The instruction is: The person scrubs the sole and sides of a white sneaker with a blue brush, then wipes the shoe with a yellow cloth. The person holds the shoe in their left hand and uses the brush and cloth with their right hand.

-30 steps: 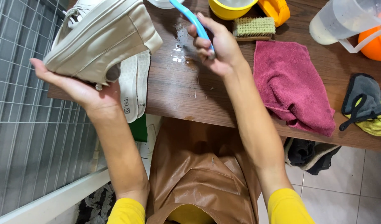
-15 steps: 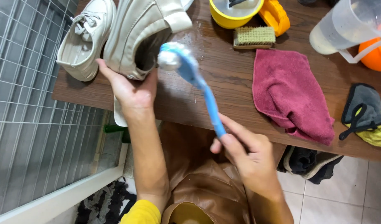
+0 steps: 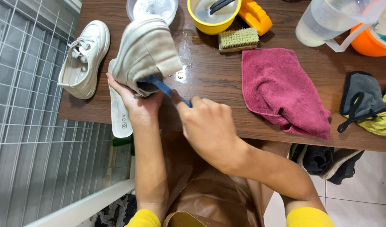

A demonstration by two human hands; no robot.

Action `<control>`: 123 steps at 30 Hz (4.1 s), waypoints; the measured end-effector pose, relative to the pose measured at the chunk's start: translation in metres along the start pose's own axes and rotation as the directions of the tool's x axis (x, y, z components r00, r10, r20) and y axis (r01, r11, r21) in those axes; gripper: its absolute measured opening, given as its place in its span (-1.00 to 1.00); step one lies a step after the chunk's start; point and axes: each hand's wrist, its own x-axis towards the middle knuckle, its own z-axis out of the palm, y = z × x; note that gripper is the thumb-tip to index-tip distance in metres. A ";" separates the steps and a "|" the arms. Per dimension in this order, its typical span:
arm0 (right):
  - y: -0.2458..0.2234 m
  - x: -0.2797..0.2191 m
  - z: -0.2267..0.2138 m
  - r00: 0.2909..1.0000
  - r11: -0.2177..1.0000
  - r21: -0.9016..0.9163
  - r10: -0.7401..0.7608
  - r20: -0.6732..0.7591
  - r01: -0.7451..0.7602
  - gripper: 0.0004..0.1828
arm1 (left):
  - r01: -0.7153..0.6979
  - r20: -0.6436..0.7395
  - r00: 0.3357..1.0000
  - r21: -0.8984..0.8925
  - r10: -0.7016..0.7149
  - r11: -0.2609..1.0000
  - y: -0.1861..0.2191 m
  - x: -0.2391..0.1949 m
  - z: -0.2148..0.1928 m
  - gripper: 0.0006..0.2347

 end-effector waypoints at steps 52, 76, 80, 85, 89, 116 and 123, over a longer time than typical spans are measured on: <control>0.025 -0.033 0.075 0.976 0.873 0.466 -0.048 -0.213 0.145 -0.43 | -0.103 -0.094 0.980 0.508 0.173 0.855 0.024 -0.043 0.095 0.06; 0.012 -0.035 0.086 0.969 0.869 0.481 0.010 -0.248 0.114 -0.43 | -0.207 0.099 0.977 0.189 0.191 0.960 0.018 -0.032 0.078 -0.38; 0.006 -0.039 0.061 0.978 0.773 0.626 0.028 -0.205 0.109 -0.53 | -0.252 0.054 0.968 0.160 0.246 0.954 0.020 -0.032 0.077 -0.22; 0.002 -0.025 0.054 0.989 0.685 0.723 0.031 -0.143 0.083 -0.57 | -0.160 0.021 0.987 0.198 0.159 0.967 0.010 -0.033 0.072 -0.22; -0.005 -0.035 0.040 0.997 0.586 0.808 0.074 0.026 -0.065 -0.65 | -0.239 0.091 0.969 0.118 0.229 0.964 0.021 -0.031 0.073 -0.29; -0.037 -0.052 0.056 0.986 0.634 0.772 0.094 -0.136 0.046 -0.54 | -0.263 0.041 0.964 0.040 0.261 0.964 0.020 -0.018 0.064 -0.36; -0.046 -0.038 0.061 0.967 0.645 0.760 0.138 -0.214 0.076 -0.59 | -0.257 0.016 0.967 0.066 0.256 0.964 0.007 -0.035 0.070 -0.31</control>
